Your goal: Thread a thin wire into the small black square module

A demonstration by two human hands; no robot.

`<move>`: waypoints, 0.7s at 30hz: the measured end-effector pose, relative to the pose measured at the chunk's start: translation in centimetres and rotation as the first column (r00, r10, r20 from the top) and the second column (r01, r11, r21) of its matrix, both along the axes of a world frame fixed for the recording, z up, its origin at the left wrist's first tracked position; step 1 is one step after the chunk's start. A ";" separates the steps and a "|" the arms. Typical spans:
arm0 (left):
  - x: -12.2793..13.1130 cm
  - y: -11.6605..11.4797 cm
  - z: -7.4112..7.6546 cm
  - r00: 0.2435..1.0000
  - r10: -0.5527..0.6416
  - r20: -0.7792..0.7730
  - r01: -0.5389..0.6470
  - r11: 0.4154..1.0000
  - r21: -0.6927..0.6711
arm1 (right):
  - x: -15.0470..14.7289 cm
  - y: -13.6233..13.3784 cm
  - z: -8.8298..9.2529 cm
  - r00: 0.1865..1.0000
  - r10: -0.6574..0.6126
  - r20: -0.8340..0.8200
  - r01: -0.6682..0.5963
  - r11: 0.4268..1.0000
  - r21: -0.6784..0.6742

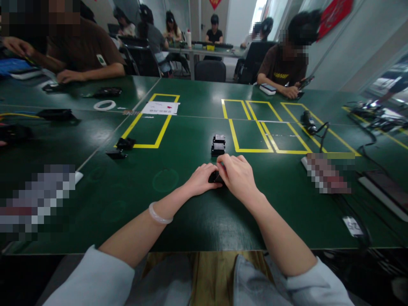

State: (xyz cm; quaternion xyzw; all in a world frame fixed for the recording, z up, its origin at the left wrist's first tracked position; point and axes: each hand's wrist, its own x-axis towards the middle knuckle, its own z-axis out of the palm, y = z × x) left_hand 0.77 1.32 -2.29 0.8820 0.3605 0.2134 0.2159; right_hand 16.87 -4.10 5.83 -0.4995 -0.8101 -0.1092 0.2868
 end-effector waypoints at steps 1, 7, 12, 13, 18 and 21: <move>0.0 0.0 0.0 1.000 0.005 -0.005 -0.005 1.000 0.000 | 0.0 0.0 0.0 1.000 0.003 -0.012 -0.003 1.000 -0.007; 0.1 -0.1 0.3 1.000 0.022 -0.020 -0.022 1.000 -0.020 | -0.1 -0.1 -0.2 0.999 0.026 -0.036 -0.026 1.000 -0.015; 0.1 -0.1 0.3 1.000 0.016 -0.017 -0.016 1.000 -0.025 | 0.1 0.1 -0.3 1.000 0.020 -0.019 -0.020 1.000 -0.015; 0.1 -0.1 0.3 1.000 0.013 -0.014 -0.014 1.000 -0.023 | 0.2 0.2 -0.4 1.000 0.019 -0.018 -0.019 1.000 -0.014; 0.1 -0.2 0.4 1.000 0.019 -0.018 -0.019 1.000 -0.022 | 0.0 0.1 -0.3 1.000 0.004 -0.019 -0.004 1.000 -0.027; 0.0 -0.2 0.4 1.000 0.025 -0.013 -0.025 0.999 -0.029 | 0.0 -0.1 -0.2 1.000 0.011 -0.026 -0.012 0.999 -0.033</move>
